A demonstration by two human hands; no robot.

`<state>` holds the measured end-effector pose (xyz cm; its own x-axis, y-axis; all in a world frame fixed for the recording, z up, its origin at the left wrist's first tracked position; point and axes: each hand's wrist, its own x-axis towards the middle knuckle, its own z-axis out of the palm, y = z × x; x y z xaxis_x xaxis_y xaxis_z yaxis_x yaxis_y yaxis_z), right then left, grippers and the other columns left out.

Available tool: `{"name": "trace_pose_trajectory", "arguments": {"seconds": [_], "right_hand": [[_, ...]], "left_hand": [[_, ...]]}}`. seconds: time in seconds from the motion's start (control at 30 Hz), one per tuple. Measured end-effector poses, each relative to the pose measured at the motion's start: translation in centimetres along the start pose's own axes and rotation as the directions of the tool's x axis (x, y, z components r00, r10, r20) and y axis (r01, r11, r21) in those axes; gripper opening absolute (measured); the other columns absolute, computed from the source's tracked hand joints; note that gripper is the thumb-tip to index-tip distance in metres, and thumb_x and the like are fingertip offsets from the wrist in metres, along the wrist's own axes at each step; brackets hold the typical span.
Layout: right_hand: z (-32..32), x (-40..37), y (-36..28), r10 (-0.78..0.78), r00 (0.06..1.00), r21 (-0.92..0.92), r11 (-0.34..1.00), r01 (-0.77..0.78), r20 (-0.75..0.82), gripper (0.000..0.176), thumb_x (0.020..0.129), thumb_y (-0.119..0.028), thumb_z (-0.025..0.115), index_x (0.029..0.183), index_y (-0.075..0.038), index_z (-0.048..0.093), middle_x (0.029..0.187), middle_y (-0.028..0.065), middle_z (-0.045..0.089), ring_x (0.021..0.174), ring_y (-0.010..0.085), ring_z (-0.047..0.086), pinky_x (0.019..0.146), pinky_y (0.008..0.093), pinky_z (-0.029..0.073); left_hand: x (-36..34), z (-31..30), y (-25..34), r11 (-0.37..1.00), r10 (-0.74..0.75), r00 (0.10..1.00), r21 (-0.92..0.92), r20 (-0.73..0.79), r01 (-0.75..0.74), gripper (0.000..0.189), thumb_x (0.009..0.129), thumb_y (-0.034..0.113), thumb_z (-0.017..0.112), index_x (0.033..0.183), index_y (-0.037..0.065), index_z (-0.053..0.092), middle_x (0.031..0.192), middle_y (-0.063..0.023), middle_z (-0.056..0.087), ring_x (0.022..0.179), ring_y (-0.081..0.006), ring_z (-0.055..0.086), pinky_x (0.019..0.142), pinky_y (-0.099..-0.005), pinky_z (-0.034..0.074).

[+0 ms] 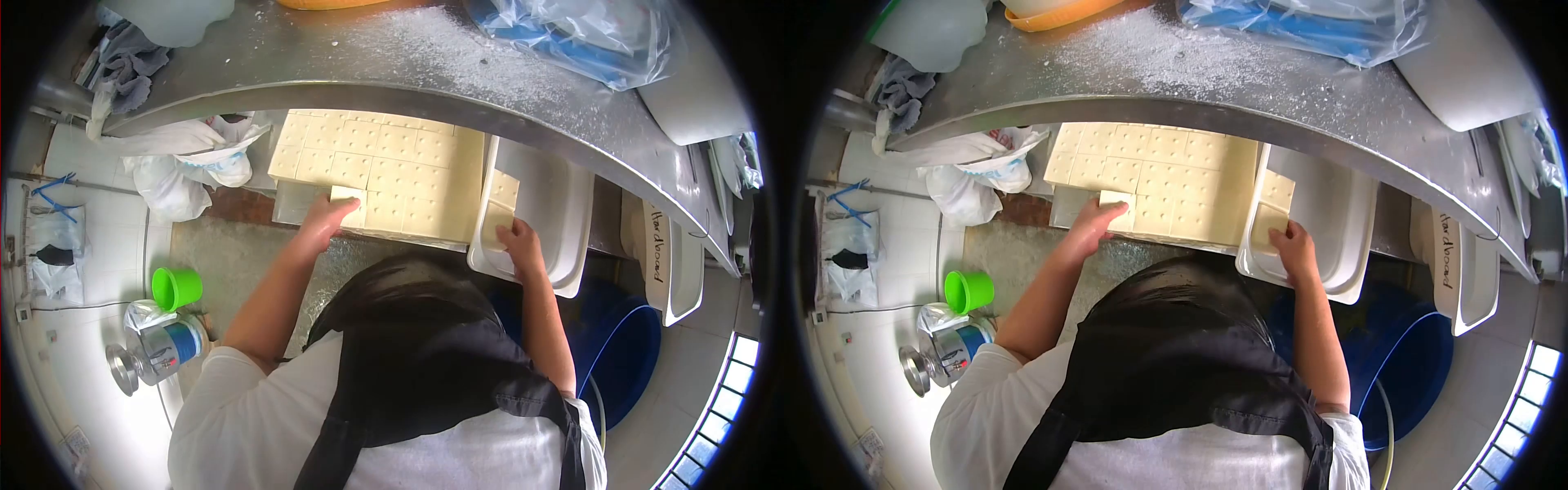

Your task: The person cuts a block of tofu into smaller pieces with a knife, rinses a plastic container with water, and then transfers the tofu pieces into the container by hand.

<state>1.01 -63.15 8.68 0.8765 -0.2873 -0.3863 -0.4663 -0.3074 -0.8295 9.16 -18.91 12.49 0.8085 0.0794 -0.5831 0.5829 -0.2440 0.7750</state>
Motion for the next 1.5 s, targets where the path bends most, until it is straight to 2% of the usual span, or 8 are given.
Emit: {"name": "trace_pose_trajectory", "arguments": {"seconds": [0.1, 0.17, 0.4, 0.57, 0.83, 1.17, 1.3, 1.5], "right_hand": [[-0.2, -0.3, -0.8, 0.001, 0.986, -0.064, 0.998, -0.012, -0.166, 0.047, 0.096, -0.024, 0.073, 0.133, 0.004, 0.065, 0.115, 0.0151, 0.074, 0.1, 0.0209, 0.07, 0.089, 0.0367, 0.055], [-0.1, -1.7, -3.7, -0.252, 0.897, -0.226, 0.958, 0.177, -0.363, 0.045, 0.098, -0.02, 0.073, 0.136, 0.002, 0.062, 0.12, 0.0142, 0.072, 0.102, 0.021, 0.07, 0.088, 0.037, 0.057], [4.8, -5.3, -12.4, -0.496, 0.868, 0.117, 0.86, 0.496, -0.034, 0.035, 0.102, -0.012, 0.07, 0.134, 0.0, 0.063, 0.121, 0.0137, 0.07, 0.105, 0.0182, 0.069, 0.088, 0.0332, 0.059], [6.0, -6.8, -16.7, -0.52, 0.81, 0.299, 0.845, 0.443, 0.269, 0.081, 0.097, -0.023, 0.08, 0.158, 0.002, 0.033, 0.139, 0.0172, 0.059, 0.132, 0.0266, 0.058, 0.111, 0.0414, 0.048], [-0.1, -7.5, -14.3, -0.421, 0.889, 0.889, 0.457, 0.036, 0.181, 0.065, 0.1, -0.009, 0.069, 0.157, -0.004, 0.038, 0.144, 0.0125, 0.058, 0.135, 0.0252, 0.055, 0.117, 0.0435, 0.043], [-4.9, -4.2, -8.7, -0.188, 0.953, 0.94, 0.292, -0.177, 0.238, 0.055, 0.1, -0.041, 0.067, 0.148, -0.015, 0.055, 0.141, 0.0083, 0.062, 0.132, 0.0313, 0.056, 0.109, 0.0607, 0.044], [-6.6, -0.2, -9.0, -0.218, 0.972, 0.878, 0.477, 0.03, 0.085, 0.043, 0.105, -0.026, 0.062, 0.143, -0.007, 0.056, 0.13, 0.0088, 0.069, 0.121, 0.0243, 0.066, 0.104, 0.047, 0.053], [-6.3, 14.4, -5.0, -0.382, 0.915, 0.495, 0.775, 0.393, -0.13, 0.034, 0.1, -0.016, 0.07, 0.131, -0.004, 0.063, 0.118, 0.0066, 0.07, 0.108, 0.0201, 0.067, 0.093, 0.0378, 0.054]], "left_hand": [[1.3, -1.8, -3.1, 0.973, 0.139, 0.984, -0.199, 0.115, -0.114, 0.064, 0.094, 0.037, 0.079, 0.14, -0.001, 0.055, 0.125, -0.0127, 0.069, 0.108, -0.0252, 0.069, 0.075, -0.0406, 0.058], [0.7, -3.5, -4.2, 0.938, 0.13, 0.985, -0.335, 0.115, -0.085, 0.06, 0.096, 0.032, 0.076, 0.141, -0.001, 0.054, 0.127, -0.0131, 0.068, 0.109, -0.0257, 0.07, 0.078, -0.0407, 0.059], [-2.5, -1.4, -0.8, 0.695, 0.322, 0.916, -0.717, 0.238, -0.058, 0.053, 0.098, 0.012, 0.07, 0.146, -0.001, 0.051, 0.132, -0.0115, 0.067, 0.119, -0.0241, 0.066, 0.101, -0.0394, 0.054], [-6.5, 7.8, 7.7, 0.749, 0.516, 0.777, -0.63, 0.36, -0.205, 0.053, 0.094, 0.007, 0.074, 0.142, 0.0, 0.053, 0.131, -0.0095, 0.065, 0.122, -0.0197, 0.062, 0.106, -0.0373, 0.049], [-9.7, 11.9, 12.4, 0.782, 0.623, 0.493, -0.481, 0.607, -0.396, 0.058, 0.098, 0.018, 0.077, 0.145, 0.0, 0.049, 0.136, -0.0093, 0.059, 0.128, -0.0211, 0.055, 0.11, -0.0399, 0.045], [-7.2, 4.8, 3.5, 0.934, 0.335, 0.922, -0.198, 0.191, -0.298, 0.028, 0.106, 0.019, 0.065, 0.13, 0.004, 0.064, 0.118, -0.0059, 0.068, 0.104, -0.0149, 0.065, 0.09, -0.0335, 0.055], [-5.4, 2.1, -1.4, 0.962, 0.265, 0.964, -0.069, -0.01, -0.265, 0.029, 0.106, 0.023, 0.066, 0.126, 0.002, 0.065, 0.115, -0.0057, 0.069, 0.102, -0.0116, 0.064, 0.086, -0.0298, 0.054], [-1.3, 3.4, -4.7, 0.751, 0.548, 0.776, 0.592, -0.311, -0.293, 0.058, 0.101, 0.046, 0.069, 0.127, -0.006, 0.065, 0.126, -0.0263, 0.068, 0.117, -0.0377, 0.066, 0.1, -0.0532, 0.05]]}}
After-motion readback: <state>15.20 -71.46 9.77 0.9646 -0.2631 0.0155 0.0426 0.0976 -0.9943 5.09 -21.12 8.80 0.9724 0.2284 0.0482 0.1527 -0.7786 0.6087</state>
